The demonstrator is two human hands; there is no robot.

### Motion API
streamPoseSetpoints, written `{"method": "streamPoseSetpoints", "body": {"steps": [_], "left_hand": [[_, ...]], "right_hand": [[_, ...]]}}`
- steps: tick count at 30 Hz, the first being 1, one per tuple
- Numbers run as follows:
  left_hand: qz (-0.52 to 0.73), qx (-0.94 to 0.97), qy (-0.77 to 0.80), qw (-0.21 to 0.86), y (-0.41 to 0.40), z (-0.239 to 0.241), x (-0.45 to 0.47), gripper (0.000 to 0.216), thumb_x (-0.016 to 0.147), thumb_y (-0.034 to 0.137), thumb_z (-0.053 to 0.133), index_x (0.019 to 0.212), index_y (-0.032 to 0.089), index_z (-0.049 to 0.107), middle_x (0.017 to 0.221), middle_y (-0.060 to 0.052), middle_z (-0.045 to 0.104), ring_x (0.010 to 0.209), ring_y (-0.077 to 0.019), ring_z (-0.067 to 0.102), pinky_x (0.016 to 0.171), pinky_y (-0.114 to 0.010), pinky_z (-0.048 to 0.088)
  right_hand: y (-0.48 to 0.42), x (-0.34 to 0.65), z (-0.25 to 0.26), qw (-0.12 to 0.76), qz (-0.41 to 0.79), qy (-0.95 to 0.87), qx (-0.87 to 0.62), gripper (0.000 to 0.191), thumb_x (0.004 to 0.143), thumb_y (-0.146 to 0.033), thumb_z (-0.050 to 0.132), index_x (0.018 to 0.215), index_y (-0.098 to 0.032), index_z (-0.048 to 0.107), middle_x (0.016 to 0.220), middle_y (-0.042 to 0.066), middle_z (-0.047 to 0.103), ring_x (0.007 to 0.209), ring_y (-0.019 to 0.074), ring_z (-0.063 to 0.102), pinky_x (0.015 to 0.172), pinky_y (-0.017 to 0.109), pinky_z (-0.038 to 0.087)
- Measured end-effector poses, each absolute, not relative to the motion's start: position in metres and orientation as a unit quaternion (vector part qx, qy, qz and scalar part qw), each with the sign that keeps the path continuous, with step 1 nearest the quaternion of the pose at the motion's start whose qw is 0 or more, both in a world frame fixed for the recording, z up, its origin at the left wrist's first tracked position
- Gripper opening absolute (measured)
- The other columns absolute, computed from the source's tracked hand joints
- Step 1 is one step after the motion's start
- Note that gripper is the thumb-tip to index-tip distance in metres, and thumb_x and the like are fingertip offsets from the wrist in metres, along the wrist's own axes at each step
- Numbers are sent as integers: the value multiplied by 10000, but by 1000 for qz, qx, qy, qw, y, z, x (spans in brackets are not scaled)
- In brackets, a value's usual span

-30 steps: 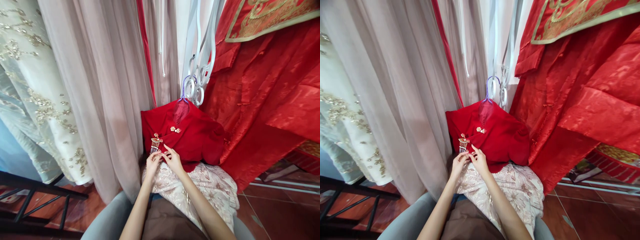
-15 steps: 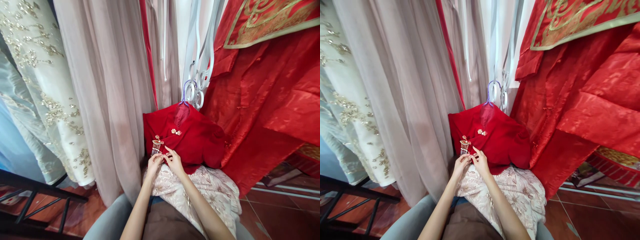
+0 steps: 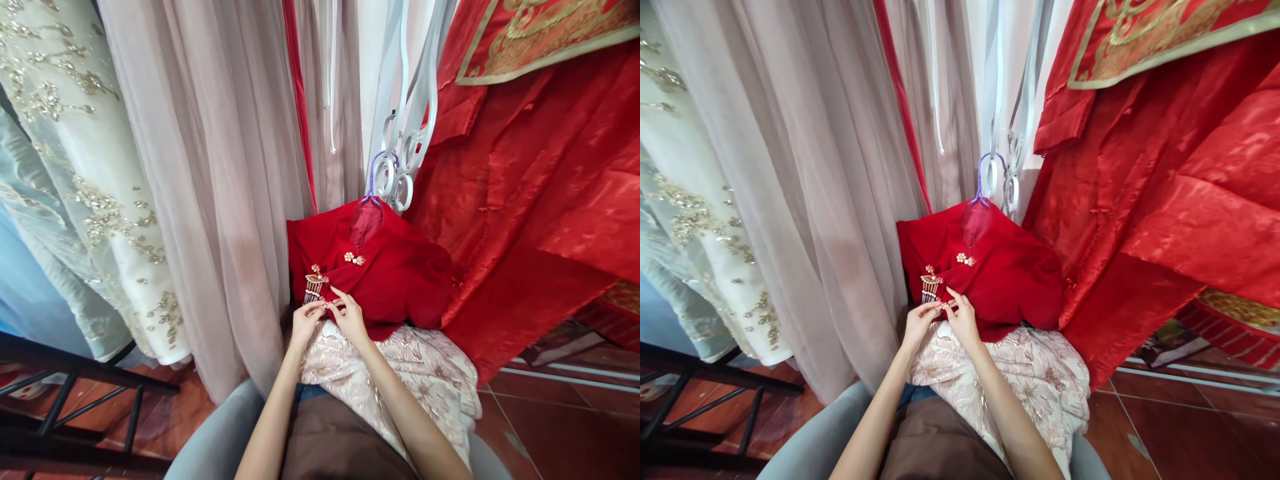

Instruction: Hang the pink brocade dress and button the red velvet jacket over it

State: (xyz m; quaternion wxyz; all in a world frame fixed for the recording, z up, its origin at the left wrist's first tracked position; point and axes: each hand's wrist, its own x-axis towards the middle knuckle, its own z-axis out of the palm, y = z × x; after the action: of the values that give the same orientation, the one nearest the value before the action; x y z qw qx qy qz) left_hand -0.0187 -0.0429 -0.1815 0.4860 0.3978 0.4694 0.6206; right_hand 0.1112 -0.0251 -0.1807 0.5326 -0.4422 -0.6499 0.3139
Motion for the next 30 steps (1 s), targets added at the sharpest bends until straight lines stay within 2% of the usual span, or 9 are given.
{"method": "streamPoseSetpoints", "body": {"steps": [7,10,14,19,25,27,30], "left_hand": [[613,318,434,578,-38,-185,-22,257,602,227,791,806,85,728,828,-101,726,713,-137,680,807,-292,558],[606,308,441,586,-34,-186,-23,226,610,204,788,784,75,726,801,-96,720,667,-116,665,747,-256,566],[615,309,440,577,-30,-188,-21,234,567,211,808,743,78,728,764,-84,719,625,-110,649,691,-245,566],[643,306,433,552,-27,-195,-16,288,539,260,825,764,107,732,827,-79,730,700,-128,667,748,-265,556],[617,315,402,598,-28,-194,-19,372,537,290,838,834,91,732,856,-100,730,749,-146,680,806,-288,549],[614,319,398,602,-28,-192,-20,366,547,281,838,840,93,725,845,-85,728,749,-137,677,800,-272,550],[611,315,402,604,-27,-187,-20,312,595,240,818,842,94,695,807,-70,721,731,-131,676,804,-281,553]], "right_hand": [[-27,111,-180,541,368,-621,-433,434,778,-223,566,1210,-227,607,879,45,575,737,143,613,578,252,591],[-27,110,-180,528,396,-612,-435,457,773,-211,560,1229,-227,588,868,34,566,715,135,614,555,252,598],[-25,109,-180,512,367,-625,-461,468,765,-168,545,1228,-216,588,872,45,567,714,138,620,549,247,593],[-26,107,-176,492,316,-634,-506,404,771,-163,541,1165,-174,628,886,73,599,717,157,645,595,272,590],[-27,115,-162,435,276,-695,-502,251,796,-158,540,988,-167,701,941,103,689,743,192,682,745,342,568],[-25,118,-158,435,288,-702,-484,222,789,-160,561,958,-189,703,914,78,718,749,189,689,772,340,556],[-21,120,-157,450,342,-684,-461,211,753,-167,599,936,-198,700,877,50,737,736,180,692,734,315,557]]}}
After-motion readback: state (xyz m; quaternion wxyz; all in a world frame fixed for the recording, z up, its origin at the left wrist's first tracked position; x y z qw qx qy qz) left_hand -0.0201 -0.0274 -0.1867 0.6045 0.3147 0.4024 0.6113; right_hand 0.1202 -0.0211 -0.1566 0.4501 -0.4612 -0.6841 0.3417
